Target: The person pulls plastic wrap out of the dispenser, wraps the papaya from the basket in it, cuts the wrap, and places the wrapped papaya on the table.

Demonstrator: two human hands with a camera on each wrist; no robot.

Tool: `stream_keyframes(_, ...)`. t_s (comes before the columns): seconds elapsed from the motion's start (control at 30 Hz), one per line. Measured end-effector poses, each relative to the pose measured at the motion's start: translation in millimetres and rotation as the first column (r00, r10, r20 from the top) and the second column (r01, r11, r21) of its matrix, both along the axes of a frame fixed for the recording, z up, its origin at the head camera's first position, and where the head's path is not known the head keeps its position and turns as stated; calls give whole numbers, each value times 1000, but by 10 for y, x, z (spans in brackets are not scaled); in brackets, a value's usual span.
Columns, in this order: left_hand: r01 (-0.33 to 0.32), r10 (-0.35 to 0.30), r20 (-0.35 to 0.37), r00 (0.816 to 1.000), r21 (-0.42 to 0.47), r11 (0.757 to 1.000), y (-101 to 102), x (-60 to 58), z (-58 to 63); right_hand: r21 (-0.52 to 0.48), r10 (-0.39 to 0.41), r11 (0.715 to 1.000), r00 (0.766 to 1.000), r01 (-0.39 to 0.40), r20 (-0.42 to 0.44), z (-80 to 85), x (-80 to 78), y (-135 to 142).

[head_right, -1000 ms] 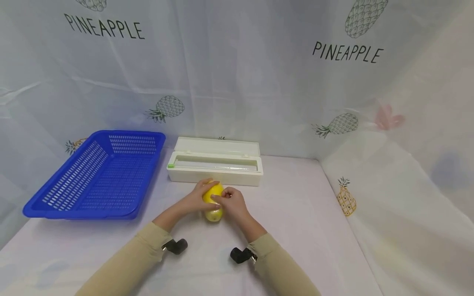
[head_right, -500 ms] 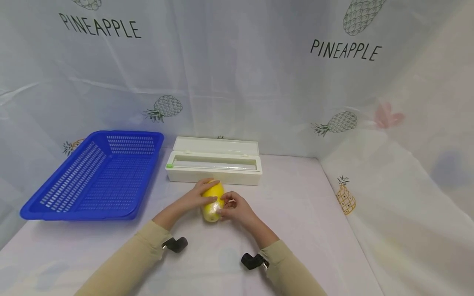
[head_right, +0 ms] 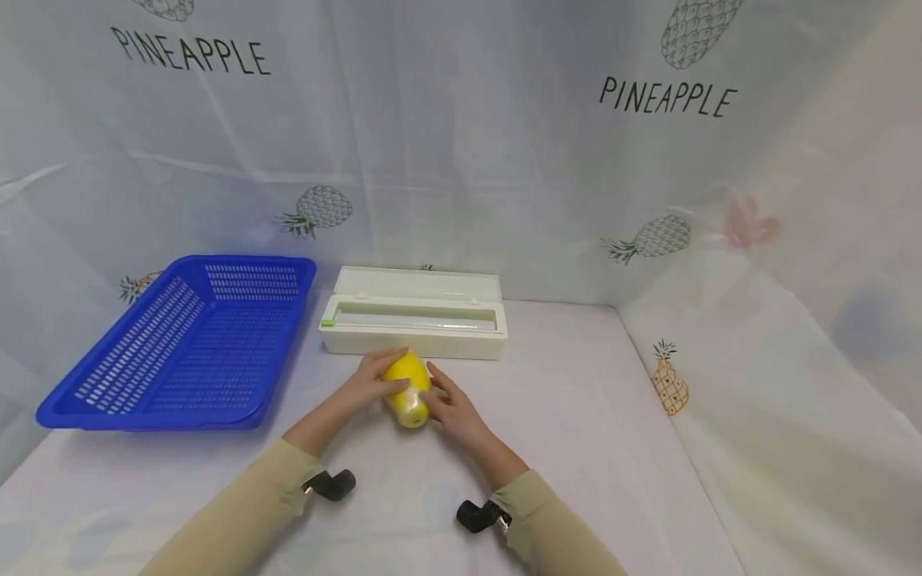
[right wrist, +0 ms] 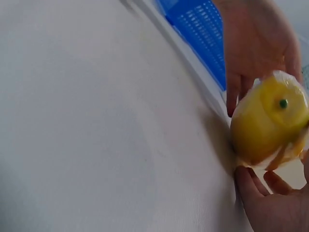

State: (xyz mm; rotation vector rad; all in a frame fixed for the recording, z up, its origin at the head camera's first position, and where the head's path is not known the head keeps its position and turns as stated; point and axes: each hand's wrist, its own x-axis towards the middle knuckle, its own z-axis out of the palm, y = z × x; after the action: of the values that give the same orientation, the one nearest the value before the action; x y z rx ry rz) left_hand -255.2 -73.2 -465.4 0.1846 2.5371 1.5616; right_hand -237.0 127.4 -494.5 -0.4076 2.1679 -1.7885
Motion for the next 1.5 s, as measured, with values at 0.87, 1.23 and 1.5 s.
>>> stream_keyframes(0.87, -141, 107, -140, 984, -264, 954, -66, 338, 46, 94, -97, 991, 995, 99, -30, 190, 205, -247)
stream_keyframes(1.23, -153, 97, -199, 975, -290, 945, -186, 531, 25, 178, -90, 981, 995, 81, 40, 131, 231, -221)
stream_keyframes(1.5, -179, 173, -57, 983, -126, 976, -309, 548, 13, 225, -78, 972, 996, 68, 35, 229, 183, -177)
